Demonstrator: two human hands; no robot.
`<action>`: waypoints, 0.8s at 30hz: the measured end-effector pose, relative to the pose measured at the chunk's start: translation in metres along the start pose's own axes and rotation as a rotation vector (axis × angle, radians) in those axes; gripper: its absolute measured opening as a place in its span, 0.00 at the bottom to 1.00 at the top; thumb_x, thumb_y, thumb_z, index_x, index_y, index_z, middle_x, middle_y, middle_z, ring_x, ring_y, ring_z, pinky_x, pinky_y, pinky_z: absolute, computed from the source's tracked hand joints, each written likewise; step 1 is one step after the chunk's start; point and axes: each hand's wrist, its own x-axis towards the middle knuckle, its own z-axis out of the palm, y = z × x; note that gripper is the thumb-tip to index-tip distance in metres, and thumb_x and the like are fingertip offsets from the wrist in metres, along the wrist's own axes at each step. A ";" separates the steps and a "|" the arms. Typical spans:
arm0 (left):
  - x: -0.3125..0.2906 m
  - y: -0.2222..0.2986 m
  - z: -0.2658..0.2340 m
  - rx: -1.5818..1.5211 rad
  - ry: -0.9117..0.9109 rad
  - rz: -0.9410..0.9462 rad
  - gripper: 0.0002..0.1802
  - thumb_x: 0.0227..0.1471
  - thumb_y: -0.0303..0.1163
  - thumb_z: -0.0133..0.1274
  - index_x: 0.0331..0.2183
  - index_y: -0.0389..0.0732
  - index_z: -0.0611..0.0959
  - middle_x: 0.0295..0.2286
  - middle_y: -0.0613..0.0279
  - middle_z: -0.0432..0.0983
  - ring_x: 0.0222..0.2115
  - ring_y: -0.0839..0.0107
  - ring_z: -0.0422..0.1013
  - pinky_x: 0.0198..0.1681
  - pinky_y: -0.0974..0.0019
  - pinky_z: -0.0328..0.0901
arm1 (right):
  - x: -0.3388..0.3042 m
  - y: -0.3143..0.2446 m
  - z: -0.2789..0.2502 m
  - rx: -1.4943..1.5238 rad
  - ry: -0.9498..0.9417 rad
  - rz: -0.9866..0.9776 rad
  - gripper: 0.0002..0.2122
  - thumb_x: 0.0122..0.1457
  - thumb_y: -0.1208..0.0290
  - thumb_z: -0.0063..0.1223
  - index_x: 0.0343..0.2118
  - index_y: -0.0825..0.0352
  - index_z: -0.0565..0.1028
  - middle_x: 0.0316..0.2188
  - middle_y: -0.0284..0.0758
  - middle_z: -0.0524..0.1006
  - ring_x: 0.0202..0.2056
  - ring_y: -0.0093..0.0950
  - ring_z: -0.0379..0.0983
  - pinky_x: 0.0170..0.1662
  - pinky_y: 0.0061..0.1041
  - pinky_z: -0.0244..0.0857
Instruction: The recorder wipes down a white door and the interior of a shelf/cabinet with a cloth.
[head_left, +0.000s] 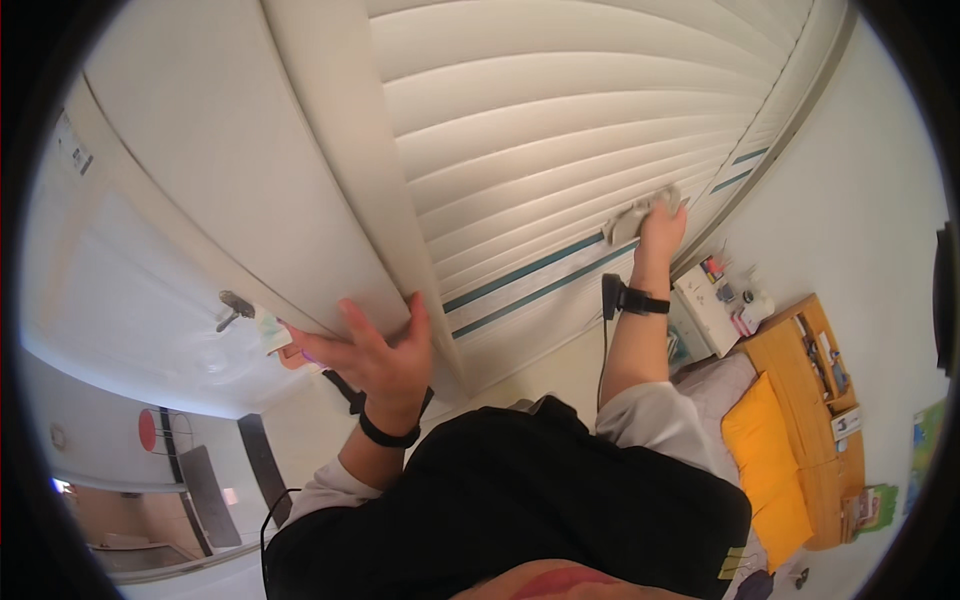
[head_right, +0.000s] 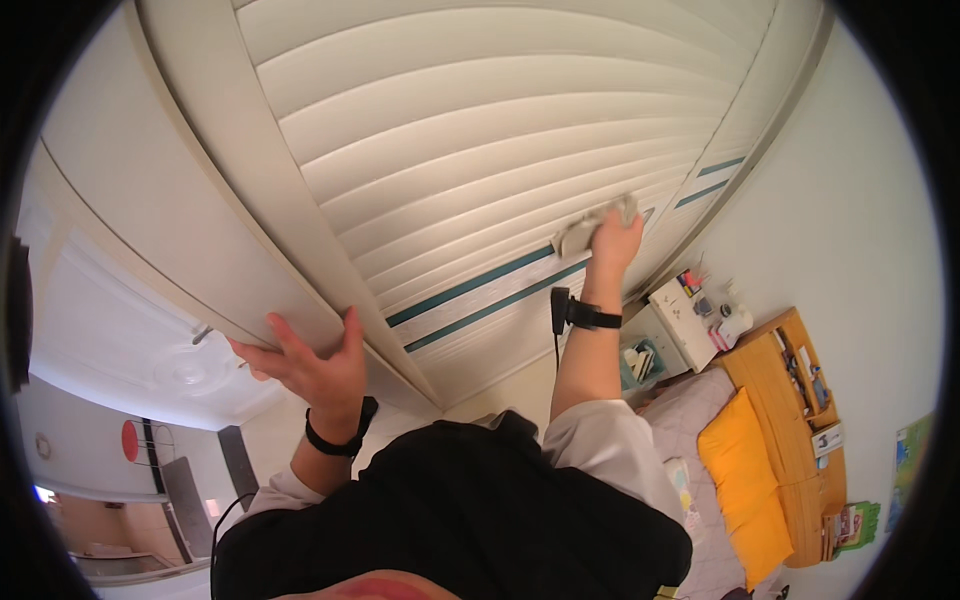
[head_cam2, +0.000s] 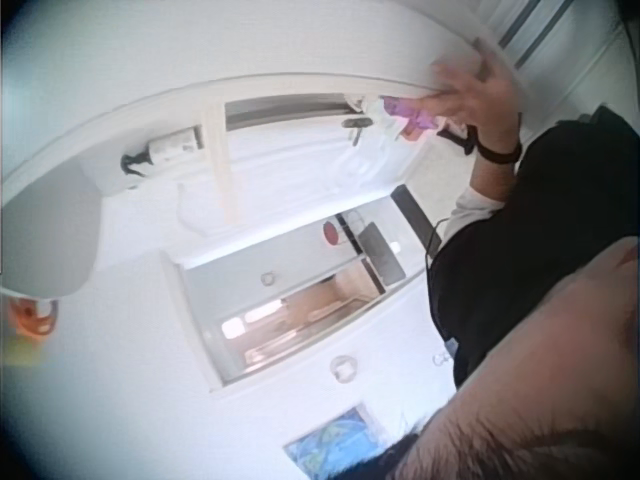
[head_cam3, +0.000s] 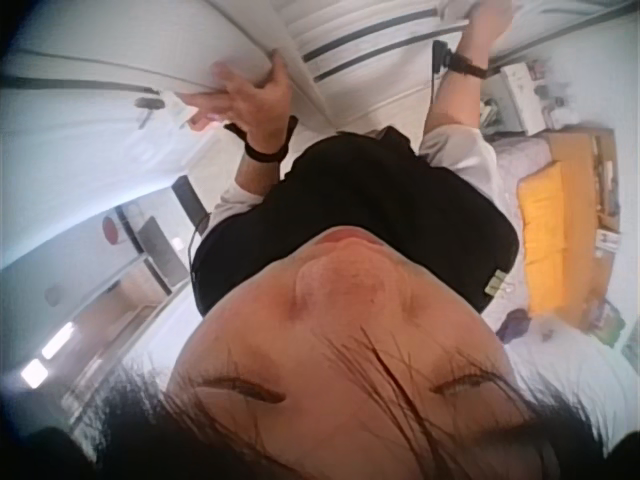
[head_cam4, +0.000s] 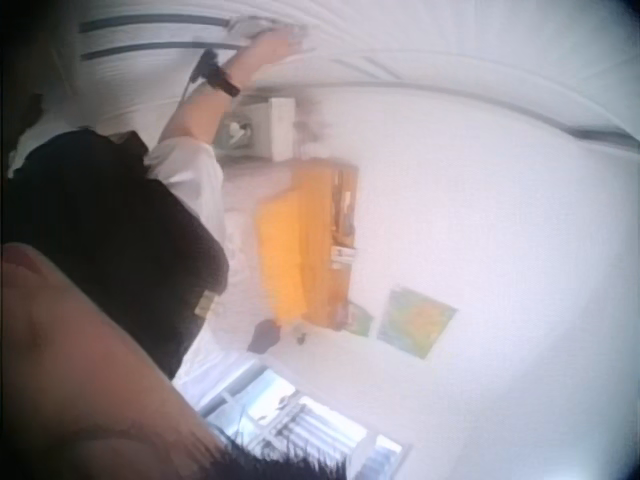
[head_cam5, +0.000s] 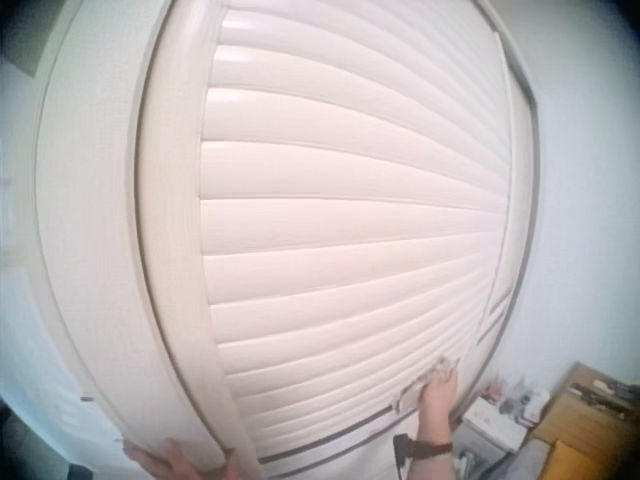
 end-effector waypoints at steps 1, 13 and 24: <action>0.000 0.000 0.003 -0.011 0.014 -0.013 0.60 0.39 0.44 0.75 0.68 0.50 0.59 0.62 0.14 0.38 0.62 0.17 0.46 0.54 0.24 0.59 | 0.015 0.013 -0.005 0.324 -0.041 0.331 0.16 0.60 0.71 0.55 0.51 0.72 0.76 0.47 0.39 0.78 0.49 0.33 0.76 0.51 0.29 0.69; 0.002 -0.003 0.004 -0.076 0.056 0.071 0.60 0.38 0.38 0.78 0.67 0.42 0.61 0.63 0.18 0.39 0.62 0.21 0.50 0.55 0.29 0.61 | -0.141 -0.148 0.053 -0.220 -0.367 -0.594 0.25 0.53 0.76 0.57 0.58 0.62 0.76 0.44 0.43 0.72 0.42 0.41 0.74 0.47 0.33 0.71; -0.007 -0.018 0.004 -0.136 0.078 -0.016 0.45 0.54 0.43 0.64 0.66 0.38 0.62 0.66 0.24 0.39 0.65 0.29 0.48 0.61 0.30 0.54 | -0.178 -0.153 0.046 -0.083 -0.810 -0.771 0.26 0.44 0.81 0.62 0.51 0.58 0.81 0.37 0.34 0.75 0.33 0.33 0.75 0.33 0.29 0.72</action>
